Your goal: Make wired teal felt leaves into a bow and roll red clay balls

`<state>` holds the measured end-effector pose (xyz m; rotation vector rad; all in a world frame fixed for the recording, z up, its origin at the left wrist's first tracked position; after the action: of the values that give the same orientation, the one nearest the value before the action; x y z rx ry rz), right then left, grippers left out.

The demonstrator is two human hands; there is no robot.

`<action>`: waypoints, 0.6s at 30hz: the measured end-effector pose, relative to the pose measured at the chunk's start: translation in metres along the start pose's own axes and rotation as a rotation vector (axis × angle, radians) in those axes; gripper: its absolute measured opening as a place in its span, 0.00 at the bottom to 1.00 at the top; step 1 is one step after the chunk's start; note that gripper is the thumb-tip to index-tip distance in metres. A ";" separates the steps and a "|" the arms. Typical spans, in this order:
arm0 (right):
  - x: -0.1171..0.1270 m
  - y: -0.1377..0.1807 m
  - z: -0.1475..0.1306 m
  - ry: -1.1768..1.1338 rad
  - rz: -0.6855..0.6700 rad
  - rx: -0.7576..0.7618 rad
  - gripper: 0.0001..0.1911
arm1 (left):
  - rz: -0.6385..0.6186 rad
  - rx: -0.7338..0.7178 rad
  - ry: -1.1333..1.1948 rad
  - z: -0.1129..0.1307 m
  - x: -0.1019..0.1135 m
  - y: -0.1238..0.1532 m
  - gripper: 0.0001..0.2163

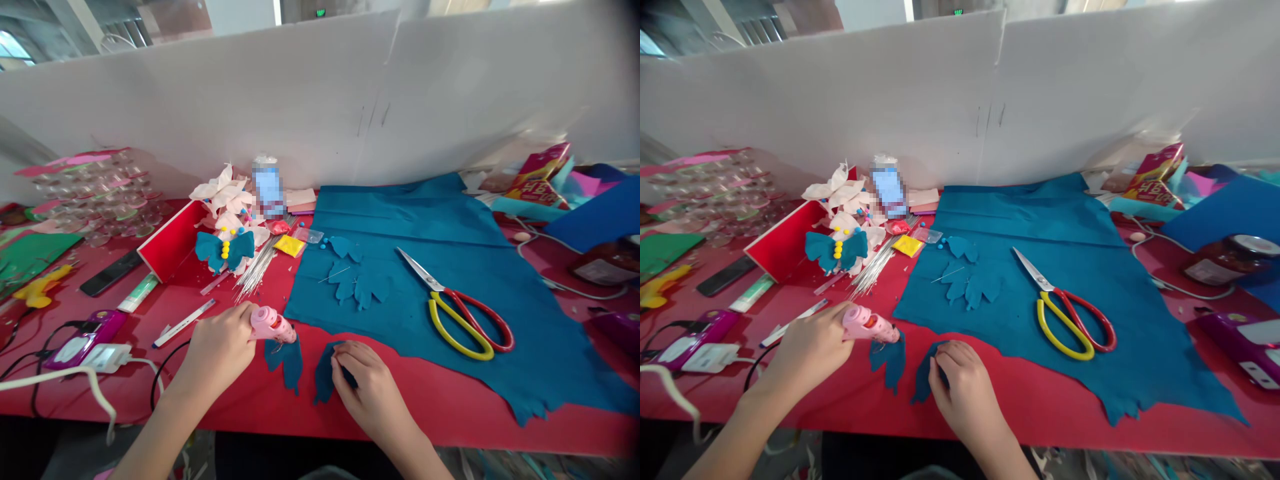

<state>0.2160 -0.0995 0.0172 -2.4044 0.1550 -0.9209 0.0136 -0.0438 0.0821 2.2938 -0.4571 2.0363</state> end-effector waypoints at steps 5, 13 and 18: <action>-0.001 0.000 0.001 -0.005 -0.003 -0.001 0.11 | 0.003 0.024 0.007 -0.003 -0.002 -0.001 0.11; 0.001 -0.001 -0.002 0.013 0.012 0.011 0.11 | -0.042 0.064 0.019 -0.007 -0.001 0.001 0.12; 0.000 0.000 0.000 0.003 0.001 -0.004 0.11 | -0.027 0.063 -0.010 -0.011 -0.002 0.001 0.13</action>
<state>0.2164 -0.0994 0.0172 -2.4063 0.1595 -0.9249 0.0025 -0.0418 0.0812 2.3333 -0.3656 2.0563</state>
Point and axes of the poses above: each hand's wrist, its own y-axis away from the middle knuckle, its own x-axis out of the back of the hand, z = x × y, the point moved 5 cm from there along -y, towards the middle knuckle, and after that the axes turned 9 degrees about z, right-handed, at the moved point
